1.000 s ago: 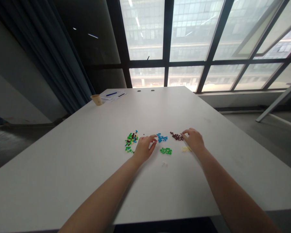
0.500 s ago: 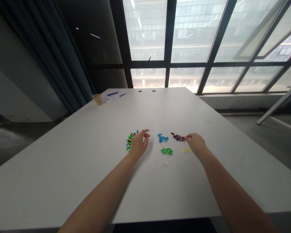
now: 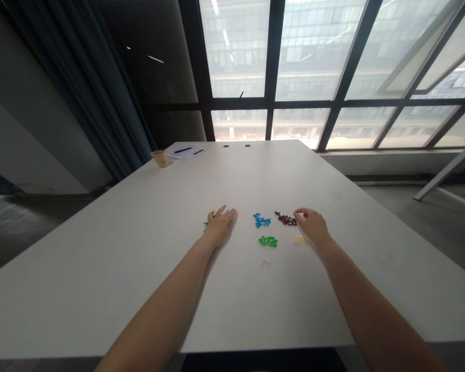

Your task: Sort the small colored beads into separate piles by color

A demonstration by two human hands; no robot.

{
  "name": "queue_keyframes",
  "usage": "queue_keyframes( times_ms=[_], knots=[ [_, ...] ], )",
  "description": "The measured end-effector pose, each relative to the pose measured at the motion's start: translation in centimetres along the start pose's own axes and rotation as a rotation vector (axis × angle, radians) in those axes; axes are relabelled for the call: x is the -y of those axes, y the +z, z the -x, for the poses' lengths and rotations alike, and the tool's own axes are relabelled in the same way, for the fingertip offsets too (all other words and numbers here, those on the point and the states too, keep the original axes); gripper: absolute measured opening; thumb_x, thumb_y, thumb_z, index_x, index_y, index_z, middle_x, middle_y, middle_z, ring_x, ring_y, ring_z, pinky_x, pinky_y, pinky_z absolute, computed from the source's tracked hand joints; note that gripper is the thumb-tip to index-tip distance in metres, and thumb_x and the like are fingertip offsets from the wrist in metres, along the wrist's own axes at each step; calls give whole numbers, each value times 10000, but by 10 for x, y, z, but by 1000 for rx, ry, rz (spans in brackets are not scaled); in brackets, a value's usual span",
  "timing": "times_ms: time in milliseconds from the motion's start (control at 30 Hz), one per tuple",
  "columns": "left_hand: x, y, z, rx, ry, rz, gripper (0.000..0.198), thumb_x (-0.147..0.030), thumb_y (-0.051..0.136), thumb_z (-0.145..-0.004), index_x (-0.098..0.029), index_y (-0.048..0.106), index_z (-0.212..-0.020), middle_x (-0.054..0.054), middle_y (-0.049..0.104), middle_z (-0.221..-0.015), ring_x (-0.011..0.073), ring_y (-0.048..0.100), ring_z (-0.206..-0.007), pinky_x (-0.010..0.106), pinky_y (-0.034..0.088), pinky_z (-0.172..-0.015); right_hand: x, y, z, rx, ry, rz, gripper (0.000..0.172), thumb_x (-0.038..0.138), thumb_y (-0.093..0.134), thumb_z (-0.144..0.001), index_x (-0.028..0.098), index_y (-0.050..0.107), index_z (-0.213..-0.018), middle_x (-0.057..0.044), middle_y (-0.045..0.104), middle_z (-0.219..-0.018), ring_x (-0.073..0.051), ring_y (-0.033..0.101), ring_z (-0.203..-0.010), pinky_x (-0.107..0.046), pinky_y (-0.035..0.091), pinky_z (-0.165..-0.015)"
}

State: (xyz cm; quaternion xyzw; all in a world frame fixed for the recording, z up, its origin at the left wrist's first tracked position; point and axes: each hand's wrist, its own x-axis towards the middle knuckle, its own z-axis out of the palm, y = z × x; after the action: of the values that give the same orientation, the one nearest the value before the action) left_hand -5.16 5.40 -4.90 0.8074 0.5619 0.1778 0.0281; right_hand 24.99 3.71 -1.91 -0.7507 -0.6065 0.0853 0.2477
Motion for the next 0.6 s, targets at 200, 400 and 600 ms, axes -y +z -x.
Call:
queue_keyframes(
  times_ms=[200, 400, 600],
  knots=[
    [-5, -4, 0, -7, -8, -55, 320, -174, 358, -830, -258, 568, -1056, 58, 623, -1084, 220, 438, -1131, 459, 217, -913, 3, 0, 1, 9, -22, -6, 280, 351, 457, -744, 221, 677, -860, -58, 652, -822, -192, 577, -788, -290, 383, -697],
    [-10, -7, 1, -24, 63, -120, 236, -163, 424, -795, -247, 642, -829, 50, 651, -967, 225, 484, -988, 430, 245, -835, 7, 0, 5, 9, -74, -11, 278, 349, 455, -752, 215, 676, -855, -59, 656, -857, -187, 572, -803, -288, 386, -716],
    [-12, -7, 0, -31, 40, -89, 258, -165, 413, -801, -251, 639, -895, 56, 645, -967, 212, 481, -969, 402, 245, -817, 12, -1, 8, 15, -86, -30, 267, 346, 457, -749, 220, 676, -839, -52, 653, -875, -180, 565, -803, -289, 382, -723]
  ],
)
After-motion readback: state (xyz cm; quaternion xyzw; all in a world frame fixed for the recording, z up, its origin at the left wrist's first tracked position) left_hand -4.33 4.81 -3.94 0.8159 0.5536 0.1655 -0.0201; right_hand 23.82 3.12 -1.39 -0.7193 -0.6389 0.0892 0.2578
